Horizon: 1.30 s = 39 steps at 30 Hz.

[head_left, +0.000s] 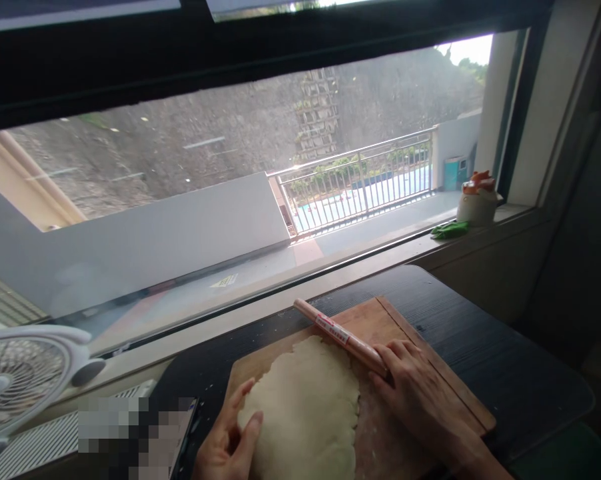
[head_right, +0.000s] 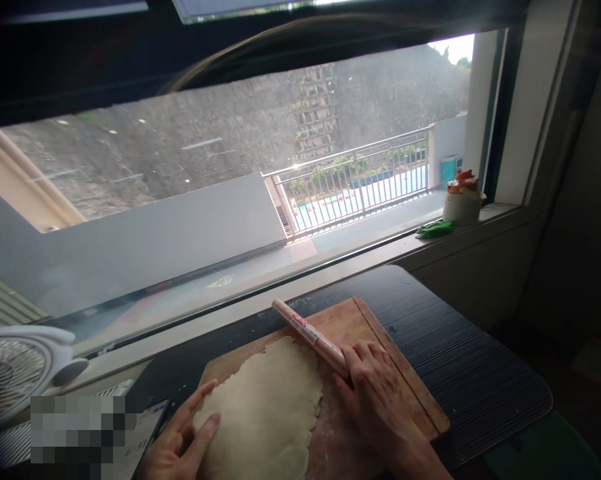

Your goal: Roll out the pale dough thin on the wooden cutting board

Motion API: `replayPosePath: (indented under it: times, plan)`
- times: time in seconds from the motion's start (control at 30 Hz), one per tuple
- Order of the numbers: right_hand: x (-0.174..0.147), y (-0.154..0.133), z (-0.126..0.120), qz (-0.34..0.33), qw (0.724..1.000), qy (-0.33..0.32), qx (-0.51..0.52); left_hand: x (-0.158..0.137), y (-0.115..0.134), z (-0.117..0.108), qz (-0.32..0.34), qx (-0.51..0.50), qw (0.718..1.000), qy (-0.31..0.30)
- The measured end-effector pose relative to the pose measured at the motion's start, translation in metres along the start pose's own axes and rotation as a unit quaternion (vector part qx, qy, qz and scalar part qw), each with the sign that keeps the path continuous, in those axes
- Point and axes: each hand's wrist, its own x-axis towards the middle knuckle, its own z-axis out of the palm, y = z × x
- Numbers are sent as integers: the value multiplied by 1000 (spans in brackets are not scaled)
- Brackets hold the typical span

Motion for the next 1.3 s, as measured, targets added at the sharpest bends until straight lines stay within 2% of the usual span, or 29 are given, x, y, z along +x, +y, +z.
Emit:
replayPosePath:
  times: [0.17,0.27,0.37,0.43,0.5,0.57,0.67,0.73,0.83,0.97,1.03,1.13,1.3]
  plan:
    - [0,6,2,17,998,5,59,-6,-22,-18,0,122,992,-24]
    - [0,9,1,19,990,17,140,-4,-29,-29,28,198,980,15]
    - [-1,7,-3,-24,981,-13,191,-1,-12,-33,124,223,962,93]
    - [-2,3,-4,-62,977,-52,198,4,8,-27,206,223,946,111]
    - [-2,0,-2,-78,976,-78,190,13,26,-15,263,231,933,87]
    - [-1,0,2,-76,978,-71,179,25,36,1,281,259,924,26]
    - [-1,2,8,-69,982,-31,171,43,34,23,245,326,910,-70]
    - [-1,3,8,-71,982,-24,172,54,30,32,213,355,904,-104]
    - [0,1,4,-68,981,-35,177,70,30,39,176,365,905,-132]
    - [1,-2,2,-59,984,-32,162,84,42,48,122,368,914,-124]
    - [1,-3,2,-60,985,-20,159,81,46,49,128,368,913,-118]
    - [1,-6,0,-84,985,-10,148,55,44,43,150,384,905,-102]
    - [15,-19,-1,-156,985,-63,38,-11,11,15,230,416,880,-13]
